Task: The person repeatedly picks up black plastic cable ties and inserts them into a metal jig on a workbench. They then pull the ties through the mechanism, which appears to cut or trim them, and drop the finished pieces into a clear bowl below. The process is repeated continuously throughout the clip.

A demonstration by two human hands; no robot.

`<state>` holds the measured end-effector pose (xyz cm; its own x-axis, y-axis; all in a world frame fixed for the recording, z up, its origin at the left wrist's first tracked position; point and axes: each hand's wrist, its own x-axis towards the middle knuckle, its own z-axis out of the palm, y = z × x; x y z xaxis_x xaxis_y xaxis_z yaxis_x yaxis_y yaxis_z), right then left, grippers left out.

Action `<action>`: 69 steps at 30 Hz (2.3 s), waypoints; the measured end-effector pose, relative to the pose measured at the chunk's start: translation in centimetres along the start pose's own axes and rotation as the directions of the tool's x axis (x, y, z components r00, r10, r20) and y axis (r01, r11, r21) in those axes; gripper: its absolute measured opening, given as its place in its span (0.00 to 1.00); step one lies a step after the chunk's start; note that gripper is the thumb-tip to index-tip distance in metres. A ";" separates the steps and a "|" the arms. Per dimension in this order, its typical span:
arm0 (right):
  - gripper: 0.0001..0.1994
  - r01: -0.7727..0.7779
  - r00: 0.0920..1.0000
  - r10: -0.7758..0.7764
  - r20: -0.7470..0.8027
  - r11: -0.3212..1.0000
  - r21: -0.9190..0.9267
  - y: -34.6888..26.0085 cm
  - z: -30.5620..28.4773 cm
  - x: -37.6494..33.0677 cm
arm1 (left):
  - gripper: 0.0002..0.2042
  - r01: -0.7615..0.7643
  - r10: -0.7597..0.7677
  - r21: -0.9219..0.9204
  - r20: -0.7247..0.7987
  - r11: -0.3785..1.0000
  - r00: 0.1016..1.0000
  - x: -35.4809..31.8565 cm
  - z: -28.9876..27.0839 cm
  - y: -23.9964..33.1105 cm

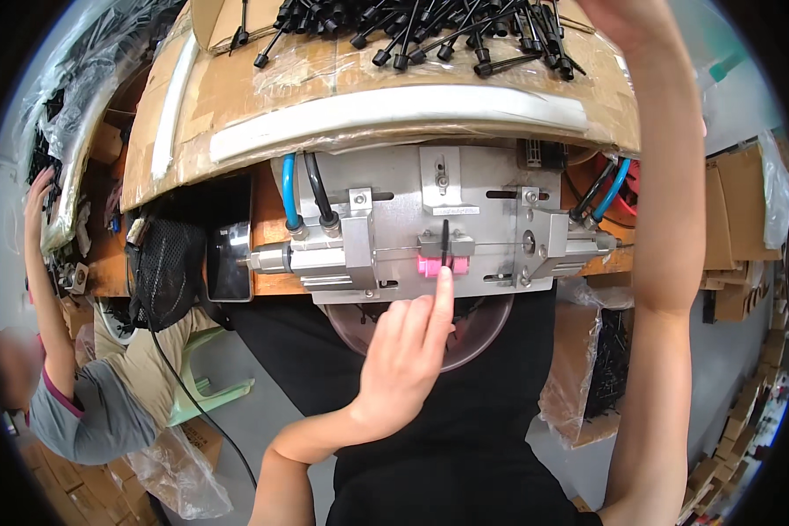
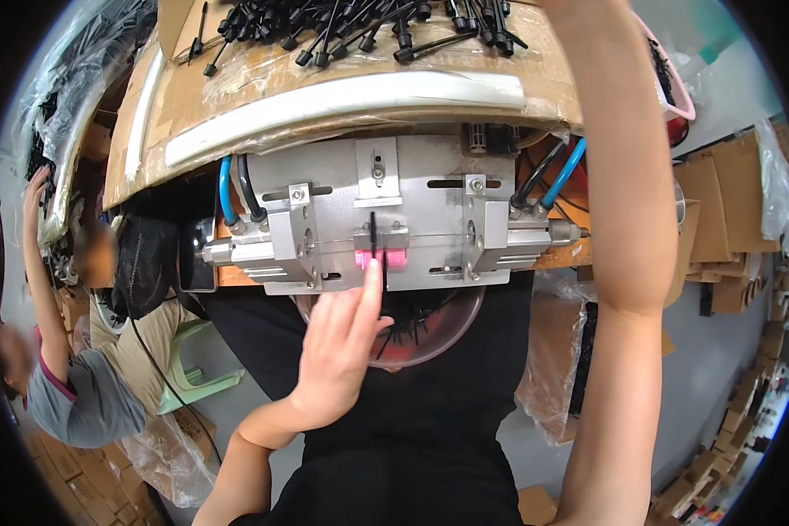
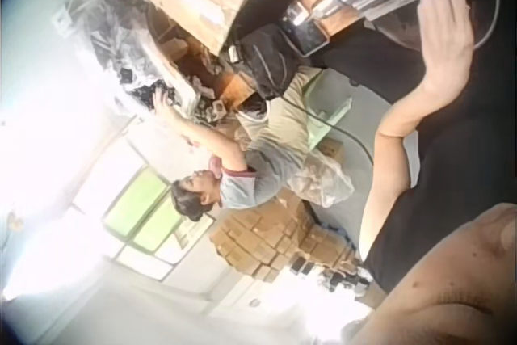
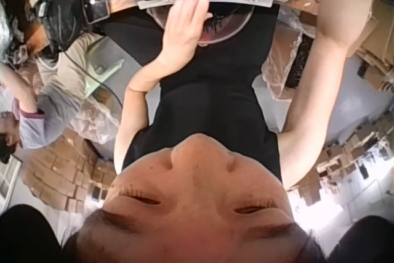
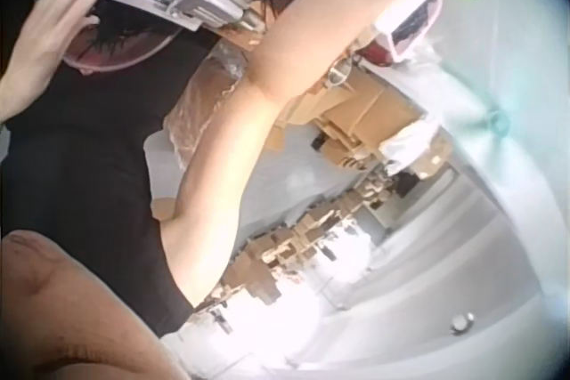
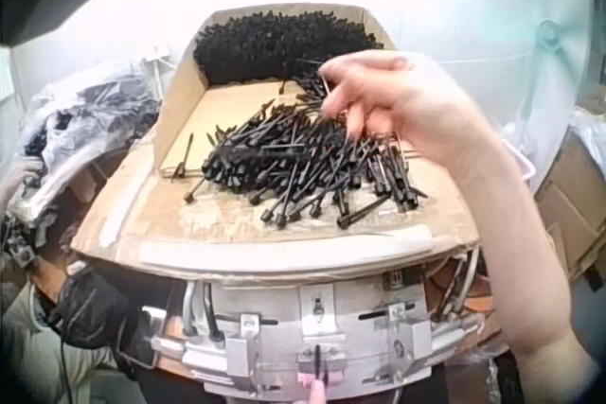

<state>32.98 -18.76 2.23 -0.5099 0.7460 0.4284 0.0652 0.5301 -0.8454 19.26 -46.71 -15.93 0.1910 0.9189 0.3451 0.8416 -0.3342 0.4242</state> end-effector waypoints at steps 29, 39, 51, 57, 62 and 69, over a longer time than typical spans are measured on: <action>0.32 0.031 0.996 -0.070 -0.062 0.870 -0.493 5.1 16.0 -27.1 | 0.11 0.188 -0.194 -0.053 -0.401 0.981 0.895 4.9 -7.8 -7.6; 0.32 0.044 0.993 -0.094 -0.069 0.849 -0.527 5.4 16.0 -27.4 | 0.09 0.237 -0.269 -0.132 -0.359 0.963 0.894 6.0 -7.2 -7.9; 0.26 0.062 0.996 -0.015 0.085 0.808 -0.586 2.9 13.4 -25.2 | 0.04 0.175 -0.167 -0.054 -0.656 0.983 0.736 10.6 -10.2 -7.7; 0.07 0.286 0.902 -0.425 0.079 0.448 -0.847 1.8 5.8 -12.1 | 0.08 -0.087 0.103 0.154 -0.100 0.984 0.990 12.3 -13.0 -11.8; 0.08 0.501 0.846 -0.122 0.519 0.519 -0.693 4.9 0.7 -3.3 | 0.15 -0.094 0.137 0.161 -0.279 0.983 0.951 10.6 -11.1 -9.5; 0.17 -0.251 0.964 0.236 -0.123 0.960 -0.123 -1.2 -0.6 -5.7 | 0.39 -0.056 0.055 -0.004 -0.148 0.998 0.988 0.8 -2.5 -0.8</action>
<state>36.34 -23.42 0.96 -0.3710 0.8937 0.2524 0.2961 0.3715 -0.8800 17.50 -46.20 -13.94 0.1600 0.8582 0.4877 0.8279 -0.3857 0.4072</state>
